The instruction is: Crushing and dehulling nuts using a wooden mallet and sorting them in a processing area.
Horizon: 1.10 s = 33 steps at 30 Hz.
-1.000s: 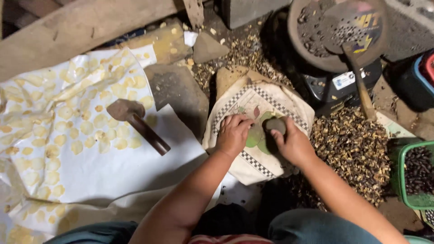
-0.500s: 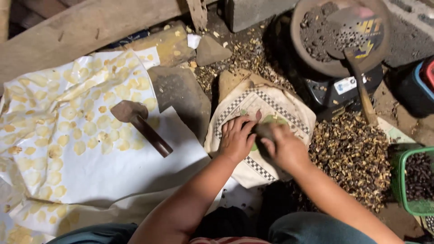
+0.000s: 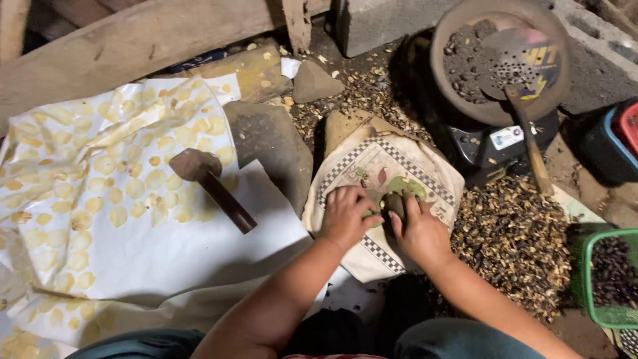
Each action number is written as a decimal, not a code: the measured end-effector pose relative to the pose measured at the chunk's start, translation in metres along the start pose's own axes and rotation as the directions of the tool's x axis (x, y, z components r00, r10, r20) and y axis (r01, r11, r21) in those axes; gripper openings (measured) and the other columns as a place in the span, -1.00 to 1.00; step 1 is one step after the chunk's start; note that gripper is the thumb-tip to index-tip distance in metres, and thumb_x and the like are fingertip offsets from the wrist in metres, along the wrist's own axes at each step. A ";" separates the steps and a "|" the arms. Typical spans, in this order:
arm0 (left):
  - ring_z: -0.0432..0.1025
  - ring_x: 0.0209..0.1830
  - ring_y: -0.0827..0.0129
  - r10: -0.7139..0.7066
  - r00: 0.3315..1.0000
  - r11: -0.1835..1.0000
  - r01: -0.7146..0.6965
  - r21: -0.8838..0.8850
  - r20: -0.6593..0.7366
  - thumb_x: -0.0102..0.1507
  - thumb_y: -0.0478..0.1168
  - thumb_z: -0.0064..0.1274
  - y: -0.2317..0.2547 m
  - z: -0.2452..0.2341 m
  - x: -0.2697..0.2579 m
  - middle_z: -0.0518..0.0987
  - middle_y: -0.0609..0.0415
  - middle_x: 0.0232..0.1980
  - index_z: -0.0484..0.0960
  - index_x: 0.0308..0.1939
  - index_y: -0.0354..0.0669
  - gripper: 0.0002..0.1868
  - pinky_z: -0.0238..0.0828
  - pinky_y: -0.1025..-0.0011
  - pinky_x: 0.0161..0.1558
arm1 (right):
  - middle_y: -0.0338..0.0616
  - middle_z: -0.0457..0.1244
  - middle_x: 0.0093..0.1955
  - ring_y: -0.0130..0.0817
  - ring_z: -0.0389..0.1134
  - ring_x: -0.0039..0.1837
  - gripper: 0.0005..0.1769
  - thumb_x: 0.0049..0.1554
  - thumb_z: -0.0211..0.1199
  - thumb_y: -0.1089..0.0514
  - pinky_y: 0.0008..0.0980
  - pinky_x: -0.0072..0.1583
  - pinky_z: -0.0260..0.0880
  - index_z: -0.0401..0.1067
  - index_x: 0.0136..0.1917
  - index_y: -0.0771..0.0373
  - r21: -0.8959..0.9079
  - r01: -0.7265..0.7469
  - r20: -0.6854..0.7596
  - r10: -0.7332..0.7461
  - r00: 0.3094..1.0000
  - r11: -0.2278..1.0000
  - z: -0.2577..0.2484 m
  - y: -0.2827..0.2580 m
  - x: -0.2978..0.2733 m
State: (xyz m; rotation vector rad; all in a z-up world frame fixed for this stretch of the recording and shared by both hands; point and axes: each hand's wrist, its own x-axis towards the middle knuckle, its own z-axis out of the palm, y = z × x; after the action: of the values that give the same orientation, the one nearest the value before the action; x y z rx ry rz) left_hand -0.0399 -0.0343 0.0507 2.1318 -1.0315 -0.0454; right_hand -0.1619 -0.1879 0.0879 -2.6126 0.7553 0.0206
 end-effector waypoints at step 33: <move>0.34 0.17 0.05 -0.081 0.993 0.996 0.084 0.030 -0.080 0.17 -0.18 0.23 -0.020 -0.002 -0.020 0.49 0.01 0.10 0.65 0.06 -0.15 -0.62 0.24 0.12 0.19 | 0.09 0.31 0.12 0.10 0.46 -0.05 -0.44 0.18 0.25 -0.10 -0.03 -0.06 0.48 0.26 0.41 -0.05 -0.038 0.315 0.121 -0.309 0.943 0.948 -0.021 -0.035 0.023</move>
State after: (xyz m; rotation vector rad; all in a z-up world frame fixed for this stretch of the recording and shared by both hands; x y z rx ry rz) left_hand -0.0396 -0.0112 0.0340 2.1876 -0.9039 0.0161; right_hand -0.1263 -0.1818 0.1180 -2.7286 0.2991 0.0987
